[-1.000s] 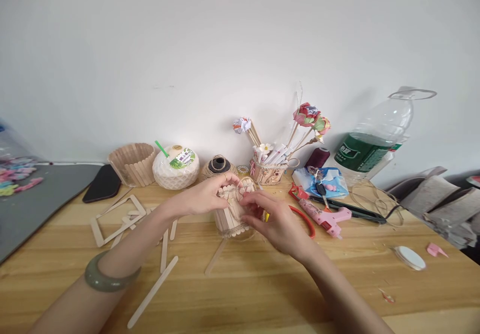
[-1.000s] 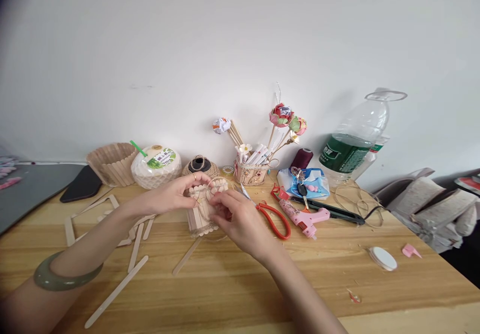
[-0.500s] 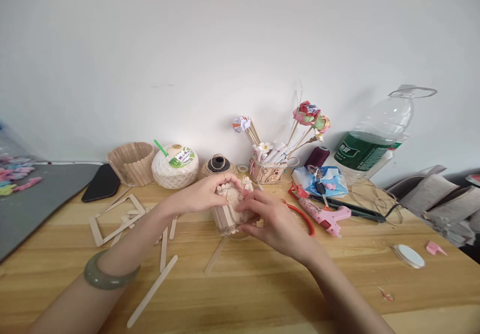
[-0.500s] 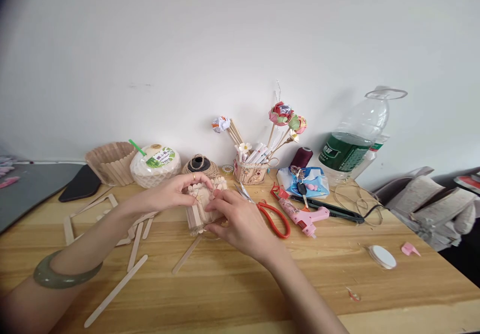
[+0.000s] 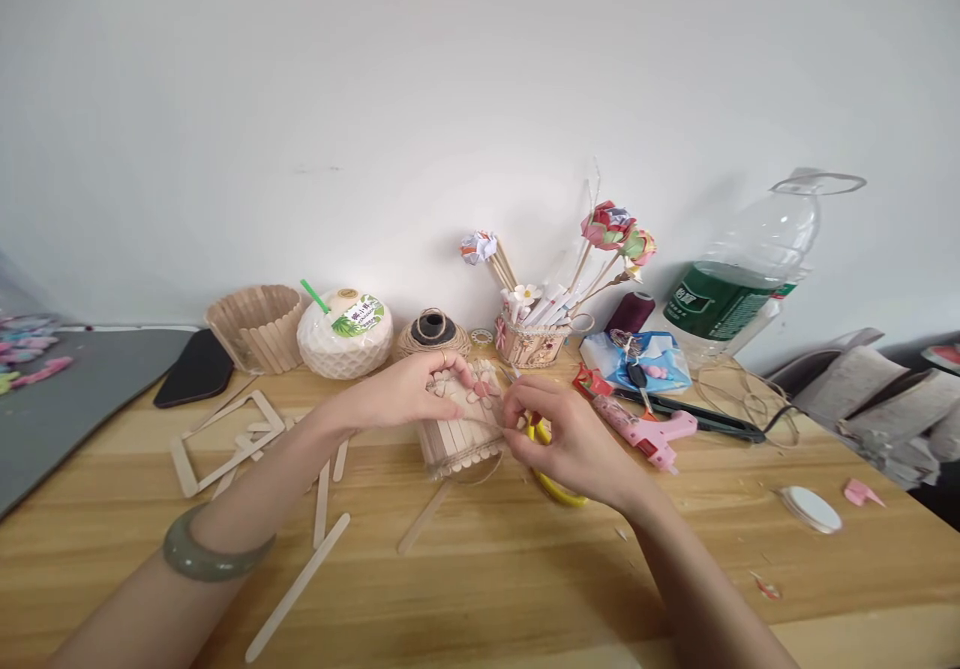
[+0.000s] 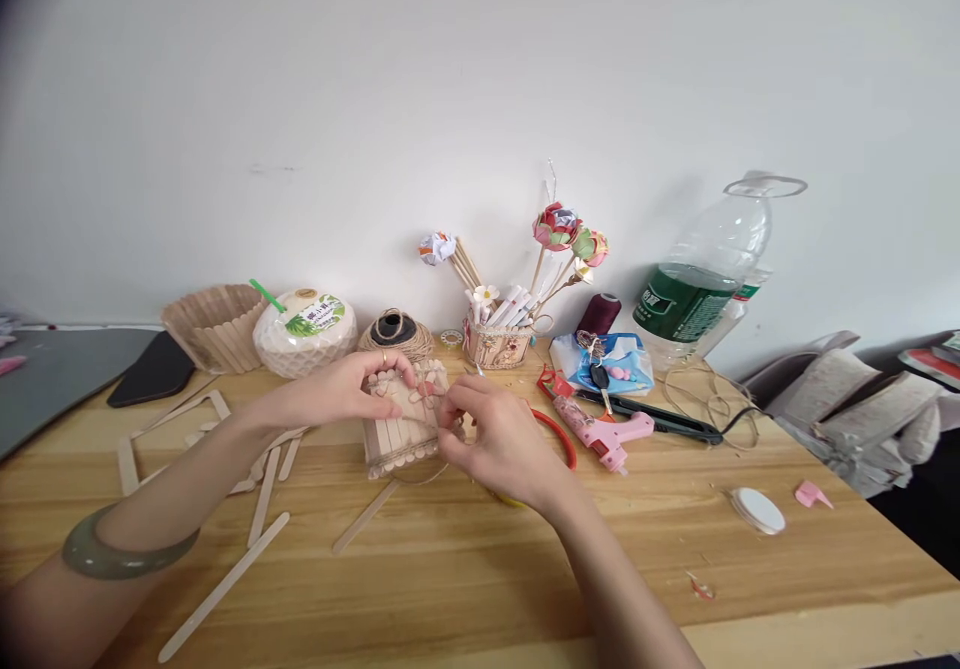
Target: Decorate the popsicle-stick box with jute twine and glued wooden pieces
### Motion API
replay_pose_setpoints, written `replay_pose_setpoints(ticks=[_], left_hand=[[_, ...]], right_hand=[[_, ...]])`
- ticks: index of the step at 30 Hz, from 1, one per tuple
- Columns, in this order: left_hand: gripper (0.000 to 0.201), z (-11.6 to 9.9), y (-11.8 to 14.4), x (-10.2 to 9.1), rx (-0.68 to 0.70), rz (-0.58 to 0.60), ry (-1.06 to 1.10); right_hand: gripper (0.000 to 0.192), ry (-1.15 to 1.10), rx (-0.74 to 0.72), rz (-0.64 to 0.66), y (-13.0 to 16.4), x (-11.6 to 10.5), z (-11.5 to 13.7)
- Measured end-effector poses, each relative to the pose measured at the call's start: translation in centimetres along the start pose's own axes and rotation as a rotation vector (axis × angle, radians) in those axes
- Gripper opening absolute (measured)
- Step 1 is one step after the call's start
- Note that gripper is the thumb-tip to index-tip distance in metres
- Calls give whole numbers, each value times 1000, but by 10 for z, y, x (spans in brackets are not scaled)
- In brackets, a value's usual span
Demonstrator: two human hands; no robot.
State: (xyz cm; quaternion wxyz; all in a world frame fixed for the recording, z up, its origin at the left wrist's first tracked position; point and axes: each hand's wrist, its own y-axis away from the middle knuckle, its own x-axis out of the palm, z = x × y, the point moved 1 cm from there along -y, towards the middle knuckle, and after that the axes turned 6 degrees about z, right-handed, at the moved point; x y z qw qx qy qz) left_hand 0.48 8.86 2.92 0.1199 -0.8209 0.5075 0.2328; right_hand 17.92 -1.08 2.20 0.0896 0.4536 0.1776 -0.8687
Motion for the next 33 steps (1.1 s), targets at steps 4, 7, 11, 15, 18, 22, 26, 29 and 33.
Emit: replay_pose_setpoints(ticks=[4,7,11,15,18,22,26,29,33], left_hand=[[17,4,-3,2,9,-1,-25],[10,6,-4,3,-11,-7,-81],[12,6,-4,4,-40,-4,-127],[17,4,-3,5,-96,-19,-179],[19,2,-2,6,-115,-56,-218],[17,0,-1,7,-87,-83,-212],[16,-1,-1,8,-58,-69,-211],[18,-1,0,8,-65,-76,-229],[18,-2,0,9,-94,-78,-256]], right_hand=[[12,24,3,-10,-2,3,-4],[9,28,-20,-24,-1,5,-6],[4,-30,-52,-58,-1,4,-7],[14,-97,-10,-251,1,-5,-13],[16,-65,78,-404,14,-20,-24],[20,313,432,-362,49,-52,-54],[23,490,639,-333,90,-85,-92],[25,599,735,-251,112,-98,-116],[35,667,715,-108,123,-95,-135]])
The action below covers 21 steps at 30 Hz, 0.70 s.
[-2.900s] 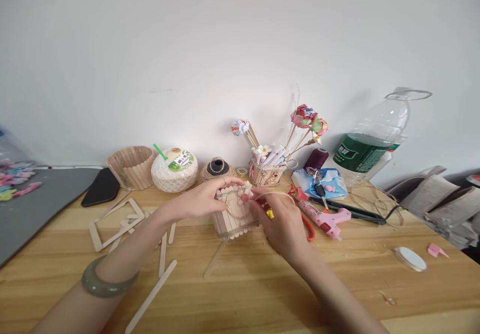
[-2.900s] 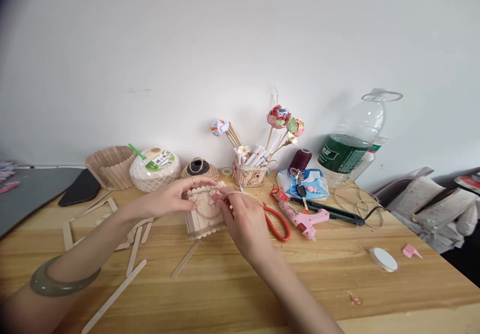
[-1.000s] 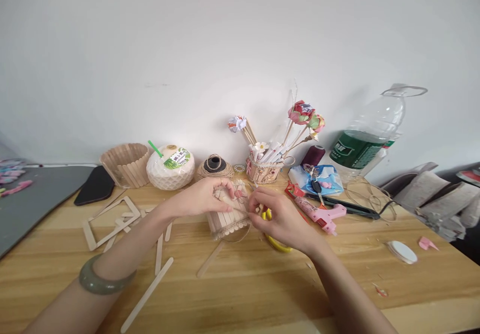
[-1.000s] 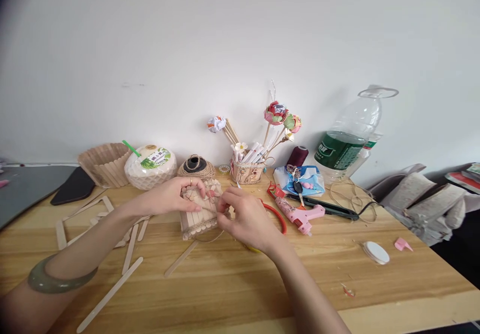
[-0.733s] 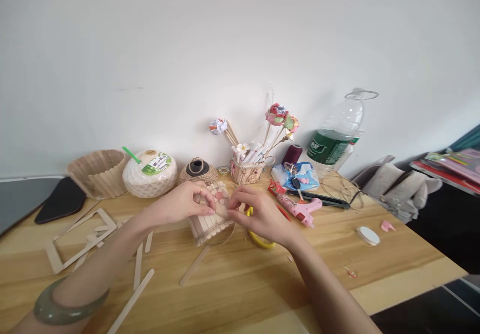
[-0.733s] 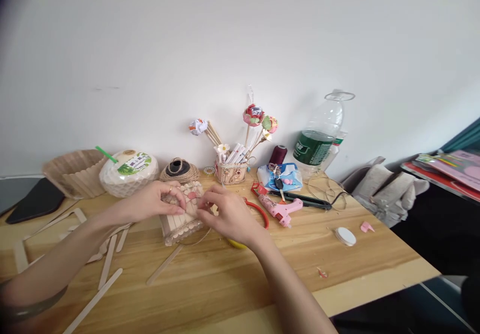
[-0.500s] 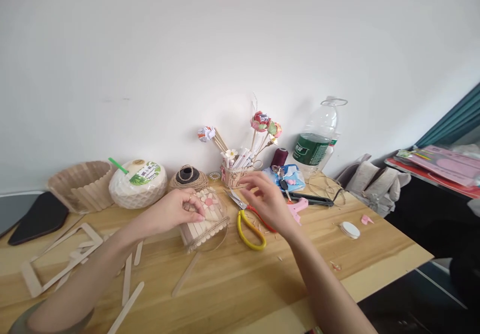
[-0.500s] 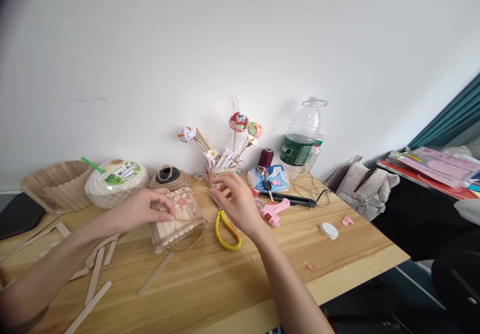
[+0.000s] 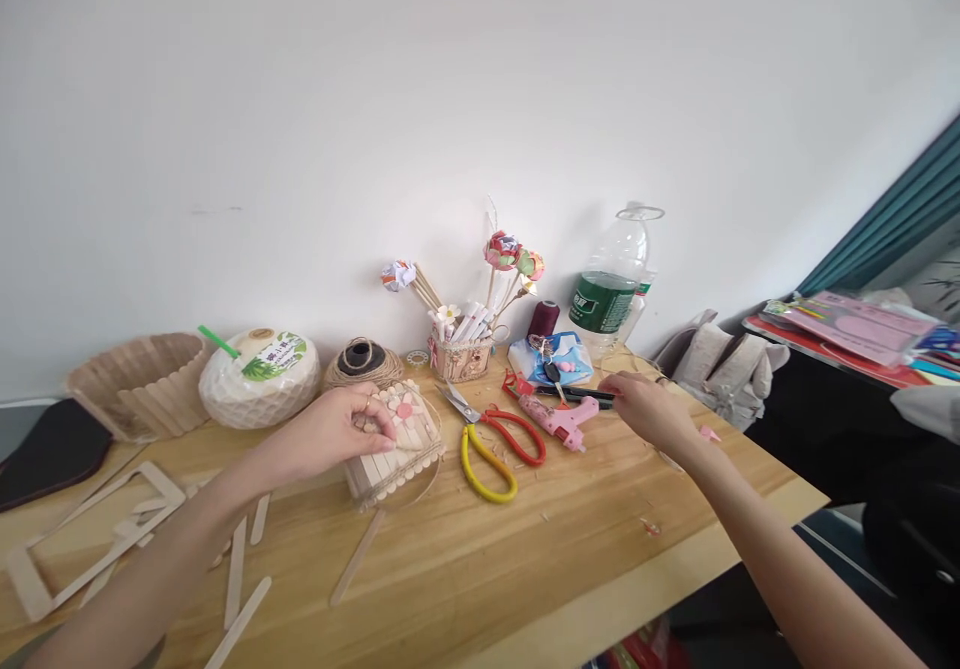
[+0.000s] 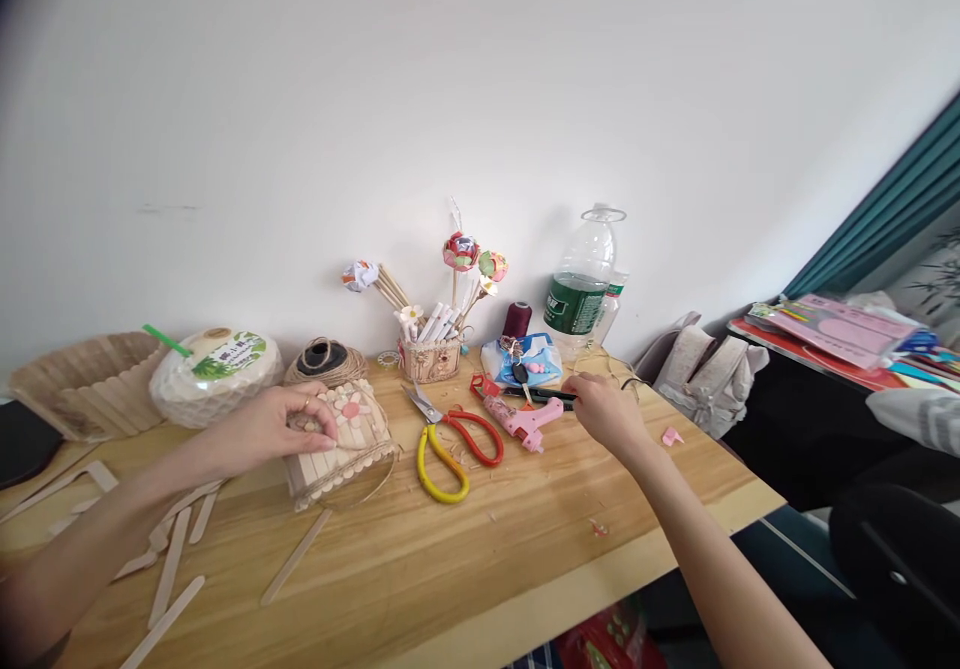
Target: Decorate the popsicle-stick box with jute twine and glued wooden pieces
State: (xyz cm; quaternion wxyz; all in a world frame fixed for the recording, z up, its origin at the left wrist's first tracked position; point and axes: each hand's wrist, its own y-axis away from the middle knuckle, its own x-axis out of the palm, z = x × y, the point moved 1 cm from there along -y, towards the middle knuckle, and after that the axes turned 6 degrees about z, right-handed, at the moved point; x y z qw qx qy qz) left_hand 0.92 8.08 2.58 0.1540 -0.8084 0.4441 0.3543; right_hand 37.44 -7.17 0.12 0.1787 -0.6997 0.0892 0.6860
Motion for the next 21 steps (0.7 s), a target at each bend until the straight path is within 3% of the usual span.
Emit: replay_pose_setpoints(ticks=[7,12,16,19,21], left_hand=[[17,-5,1,0,-20,1,24],[19,-6,2,0,-26,43,-25],[18,-4,2,-1,-7,38,21],[14,-2,1,-3,14,32,96],[14,0,1,-3,6,31,121]], right_hand=[[32,70,-142,49,-7,13,23],[29,107,-236,6,-8,7,65],[19,197,-328,46,-7,6,94],[15,285,-307,82,-6,8,93],[24,328,-300,98,-5,10,86]])
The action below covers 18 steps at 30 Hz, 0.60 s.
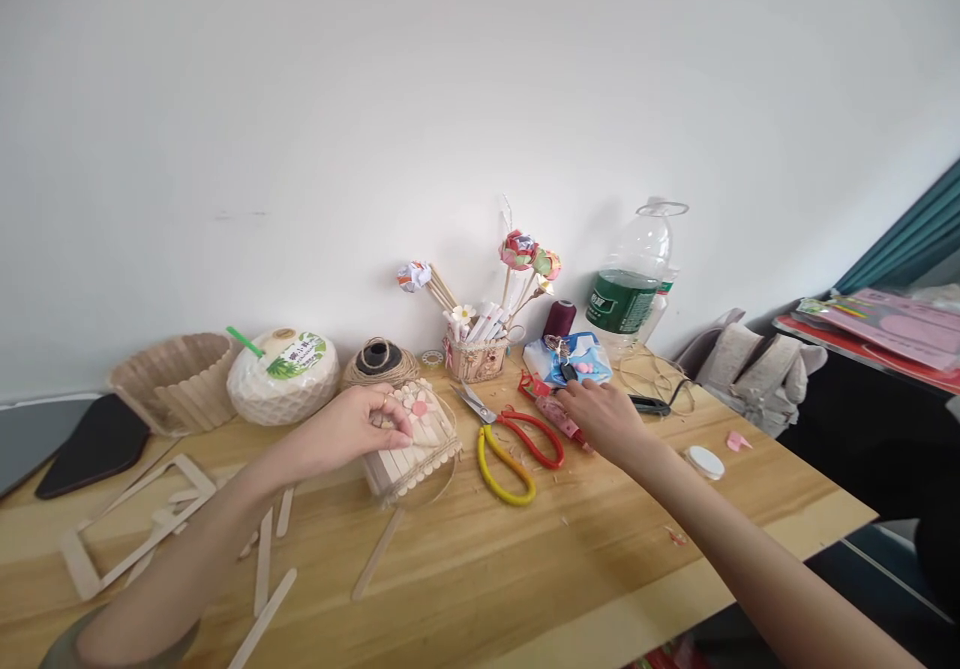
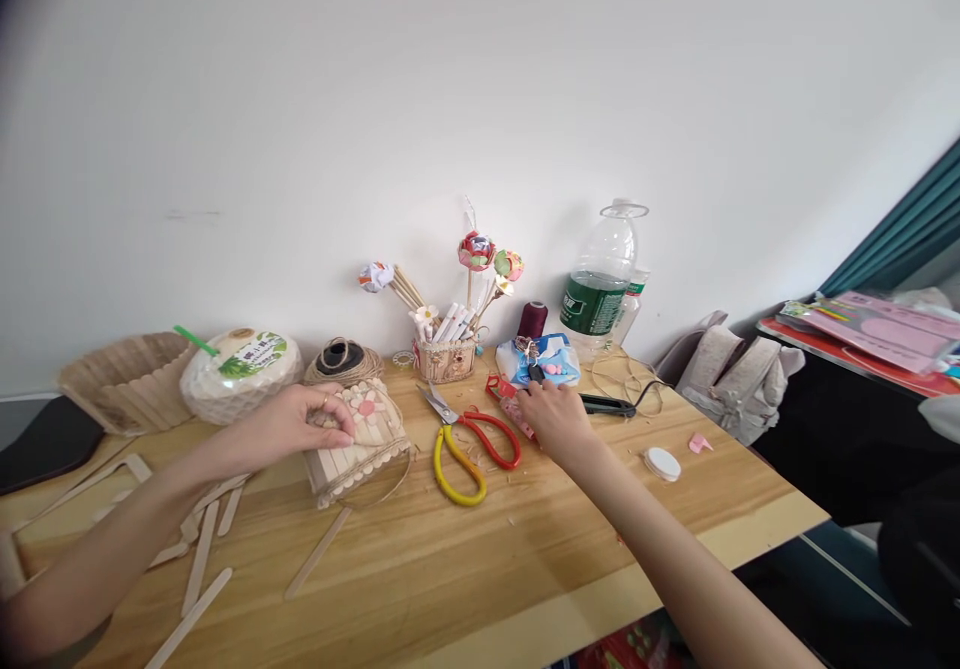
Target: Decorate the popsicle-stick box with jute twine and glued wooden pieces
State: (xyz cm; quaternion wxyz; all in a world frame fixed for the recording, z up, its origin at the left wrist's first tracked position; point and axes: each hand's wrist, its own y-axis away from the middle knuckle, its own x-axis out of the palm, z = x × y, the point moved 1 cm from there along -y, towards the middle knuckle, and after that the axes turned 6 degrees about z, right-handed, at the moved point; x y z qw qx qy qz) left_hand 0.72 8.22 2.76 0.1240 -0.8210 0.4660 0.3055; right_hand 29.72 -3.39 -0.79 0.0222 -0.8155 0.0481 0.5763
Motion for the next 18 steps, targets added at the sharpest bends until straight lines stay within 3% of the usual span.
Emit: replay_pose_setpoints(ticks=[3,8,12,18], left_hand=[[16,2,-1,2,-7,-8,32],[21,4,-4,11,-19,-70,21],[24,7,-7,18,-26,-97,96],[29,1,-9,27,-38,-160,186]], right_hand=[[37,19,-50,16,6,8,-10],[30,-21,-129,0,17,21,-28],[43,-70,-150,-15,20,35,-43],[22,-177,-207,-93,21,42,-54]])
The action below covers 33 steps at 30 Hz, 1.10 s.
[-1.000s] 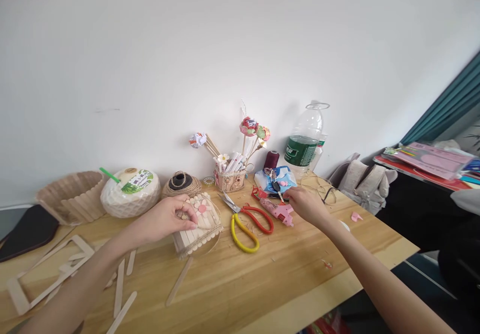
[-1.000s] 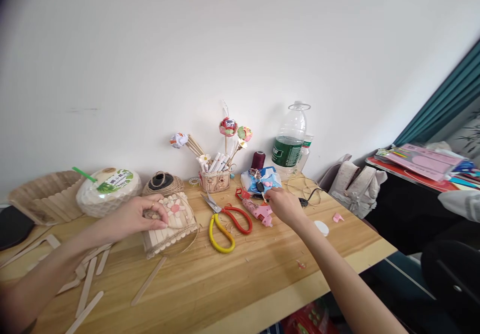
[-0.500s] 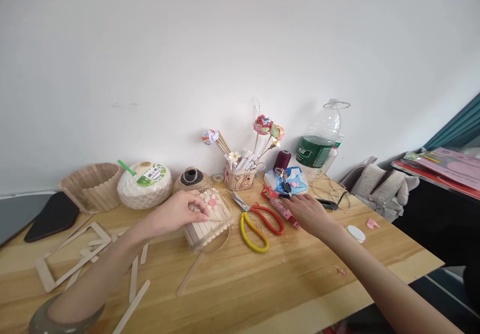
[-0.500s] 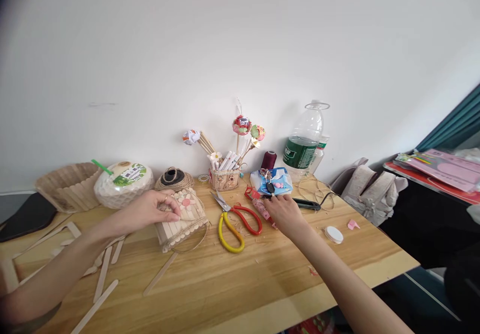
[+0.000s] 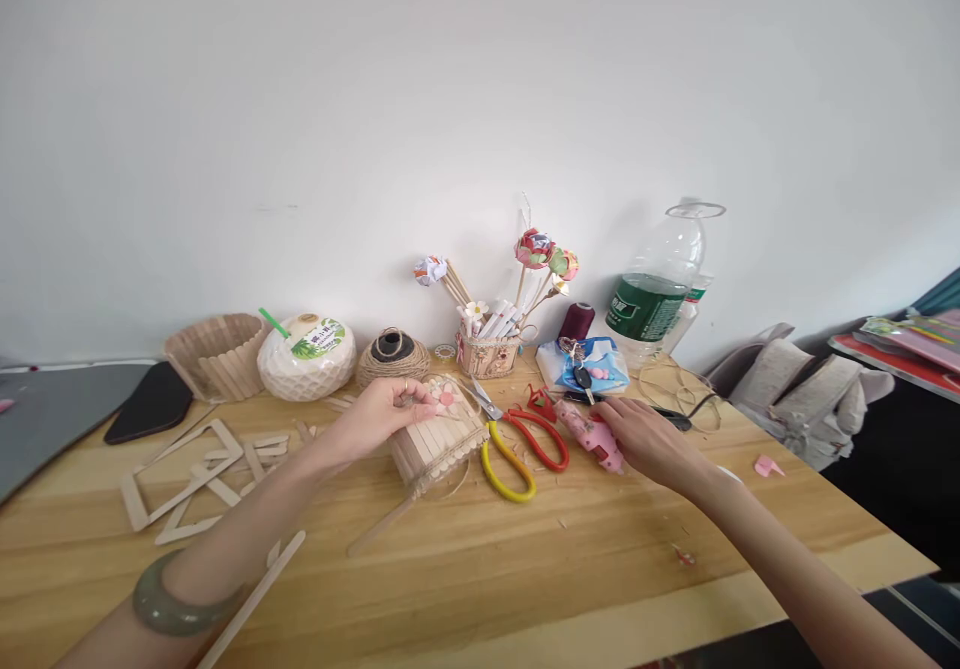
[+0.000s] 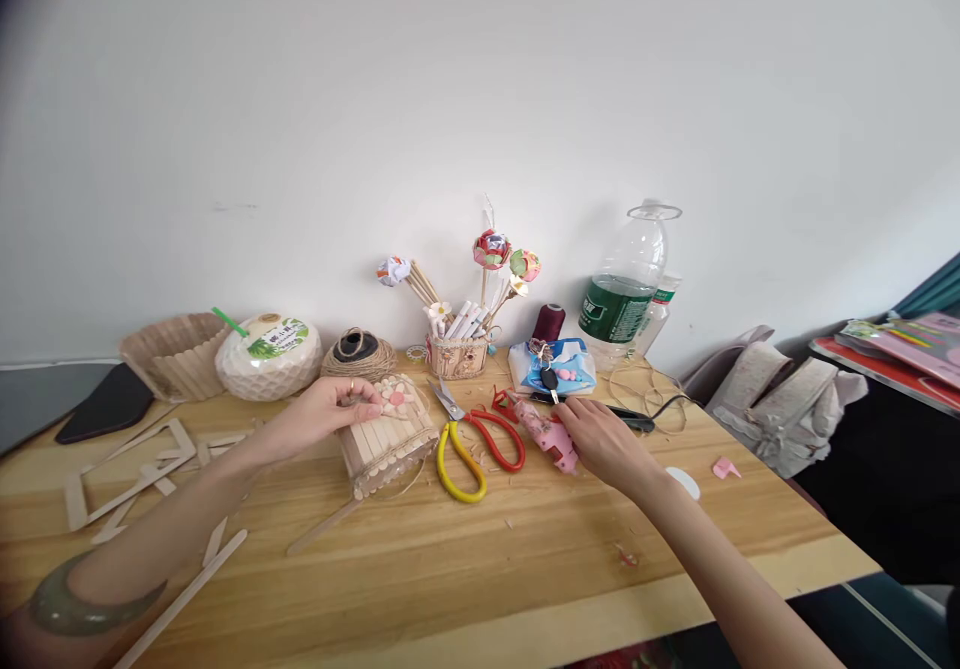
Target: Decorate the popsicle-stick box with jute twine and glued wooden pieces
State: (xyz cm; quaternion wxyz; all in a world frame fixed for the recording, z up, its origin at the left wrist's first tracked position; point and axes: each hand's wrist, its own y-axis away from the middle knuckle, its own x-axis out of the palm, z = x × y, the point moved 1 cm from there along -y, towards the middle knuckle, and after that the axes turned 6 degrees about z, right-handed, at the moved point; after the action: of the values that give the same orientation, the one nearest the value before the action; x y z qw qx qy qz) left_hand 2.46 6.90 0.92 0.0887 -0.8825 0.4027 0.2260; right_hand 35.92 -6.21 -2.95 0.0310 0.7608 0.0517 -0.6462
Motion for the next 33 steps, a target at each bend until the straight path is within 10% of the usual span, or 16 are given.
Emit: replay_pose_setpoints(ticks=[13,33], left_hand=[[21,-2,-5,23,-23,-180,104],[20,-39,-59,61,88,-217,-4]], right_hand=[[40,-781,-48,-290,15,-76,22],[51,-1144,-265,-98,-11,-53,13]])
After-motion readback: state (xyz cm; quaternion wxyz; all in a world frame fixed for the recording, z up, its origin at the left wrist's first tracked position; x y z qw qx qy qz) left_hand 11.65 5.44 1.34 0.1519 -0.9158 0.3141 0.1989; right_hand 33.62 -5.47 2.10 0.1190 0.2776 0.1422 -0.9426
